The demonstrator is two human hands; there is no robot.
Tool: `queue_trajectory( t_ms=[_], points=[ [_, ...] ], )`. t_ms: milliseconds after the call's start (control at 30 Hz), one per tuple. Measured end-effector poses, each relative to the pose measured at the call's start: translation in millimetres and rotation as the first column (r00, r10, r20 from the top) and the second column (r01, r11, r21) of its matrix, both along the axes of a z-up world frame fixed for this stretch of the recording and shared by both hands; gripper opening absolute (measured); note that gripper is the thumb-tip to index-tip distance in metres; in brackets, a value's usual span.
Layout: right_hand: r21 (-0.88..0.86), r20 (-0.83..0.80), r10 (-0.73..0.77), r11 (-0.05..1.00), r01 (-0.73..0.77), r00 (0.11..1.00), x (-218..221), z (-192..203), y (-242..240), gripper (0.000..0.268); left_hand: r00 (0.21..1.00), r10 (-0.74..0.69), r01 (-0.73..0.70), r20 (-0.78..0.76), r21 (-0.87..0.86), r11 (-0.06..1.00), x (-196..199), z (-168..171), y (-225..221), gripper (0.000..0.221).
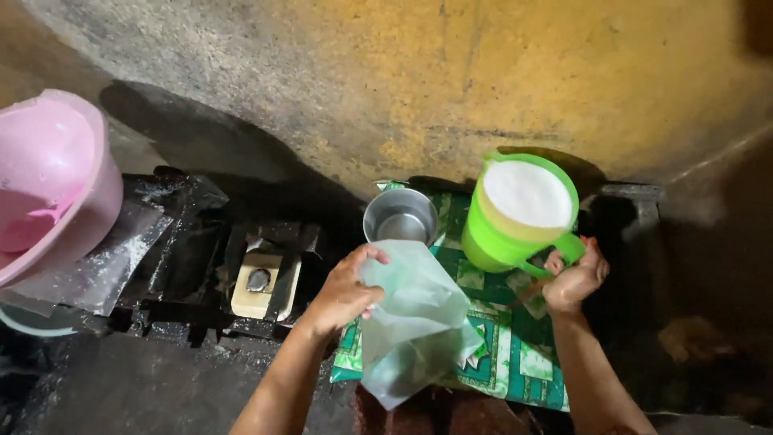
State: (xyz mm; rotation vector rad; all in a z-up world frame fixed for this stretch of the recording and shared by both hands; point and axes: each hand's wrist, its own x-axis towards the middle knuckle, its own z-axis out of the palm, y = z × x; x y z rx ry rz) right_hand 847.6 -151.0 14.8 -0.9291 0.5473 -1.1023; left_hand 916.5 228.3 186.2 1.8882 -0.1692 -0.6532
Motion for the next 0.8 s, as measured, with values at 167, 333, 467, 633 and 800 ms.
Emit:
queue_trajectory(
  t_ms=[167, 333, 467, 633, 800],
  points=[
    [0.043, -0.127, 0.036, 0.999, -0.031, 0.991, -34, -22, -20, 0.046, 0.999, -0.032, 0.032, 0.008, 0.039, 0.999, 12, -4, -21, 0.061],
    [0.331, -0.353, -0.213, 0.882, 0.335, 0.911, -101, -41, -36, 0.007, 0.949, -0.305, 0.304, -0.082, 0.490, 0.817, 26, 13, -56, 0.108],
    [-0.932, -0.363, -0.771, 0.298, -0.208, 0.523, -187, -65, -43, 0.068, 0.887, -0.429, 0.461, -0.174, 0.416, 0.784, 27, 16, -81, 0.103],
    [-0.925, -0.372, -0.871, 0.317, -0.211, 0.320, -254, -72, -30, 0.058, 0.816, -0.574, 0.550, -0.073, 0.403, 0.731, 28, 0, -112, 0.108],
    [-0.872, -0.486, -0.815, 0.426, -0.243, 0.315, -290, -45, -1, 0.063, 0.634, -0.764, 0.692, -0.117, 0.528, 0.493, 14, 25, -139, 0.113]
  ],
)
